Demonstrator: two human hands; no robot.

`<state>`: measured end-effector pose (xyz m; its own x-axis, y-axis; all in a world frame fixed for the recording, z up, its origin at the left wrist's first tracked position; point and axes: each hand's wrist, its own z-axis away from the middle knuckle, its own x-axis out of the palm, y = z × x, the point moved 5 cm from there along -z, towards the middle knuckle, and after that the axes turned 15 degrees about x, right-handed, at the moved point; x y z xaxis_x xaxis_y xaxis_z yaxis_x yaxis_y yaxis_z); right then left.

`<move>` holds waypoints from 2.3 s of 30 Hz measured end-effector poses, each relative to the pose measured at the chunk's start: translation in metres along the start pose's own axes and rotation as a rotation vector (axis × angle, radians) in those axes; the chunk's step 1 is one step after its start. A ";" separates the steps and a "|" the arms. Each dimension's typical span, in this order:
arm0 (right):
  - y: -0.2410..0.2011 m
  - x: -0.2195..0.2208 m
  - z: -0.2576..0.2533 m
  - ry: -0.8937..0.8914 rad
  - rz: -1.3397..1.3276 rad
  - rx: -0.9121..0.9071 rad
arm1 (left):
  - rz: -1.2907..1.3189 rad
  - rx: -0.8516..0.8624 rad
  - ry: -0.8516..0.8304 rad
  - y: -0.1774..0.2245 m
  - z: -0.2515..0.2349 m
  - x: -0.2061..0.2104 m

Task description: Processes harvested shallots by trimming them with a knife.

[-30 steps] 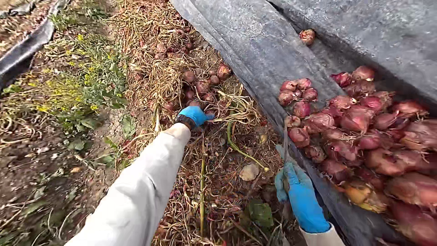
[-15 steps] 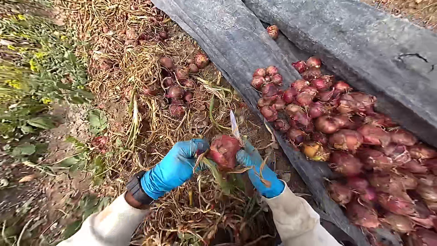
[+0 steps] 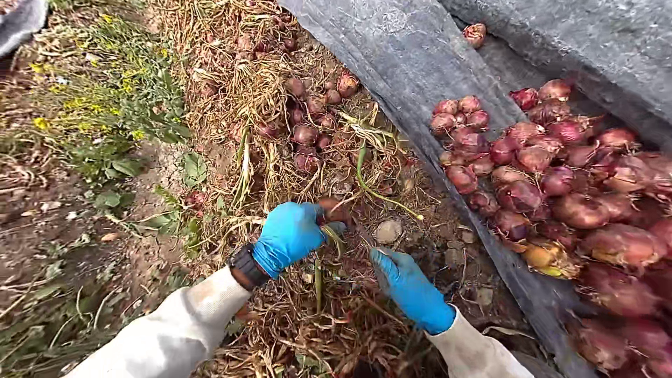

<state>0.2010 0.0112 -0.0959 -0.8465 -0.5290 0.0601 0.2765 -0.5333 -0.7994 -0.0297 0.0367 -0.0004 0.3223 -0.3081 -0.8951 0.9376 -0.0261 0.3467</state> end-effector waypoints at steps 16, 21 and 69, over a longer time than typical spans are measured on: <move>-0.038 -0.135 0.006 0.577 -0.224 -0.221 | -0.278 -0.076 -0.007 -0.029 -0.143 -0.015; -0.013 -0.127 -0.004 0.400 -0.230 -0.021 | -0.009 -0.551 -0.064 -0.126 -0.175 0.003; -0.012 -0.111 -0.010 0.492 -0.142 -0.052 | -0.276 -0.656 -0.155 -0.259 -0.067 0.012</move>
<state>0.2866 0.0828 -0.0995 -0.9914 -0.0741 -0.1077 0.1307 -0.5374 -0.8331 -0.2597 0.1034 -0.1197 0.0859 -0.5054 -0.8586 0.8828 0.4381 -0.1695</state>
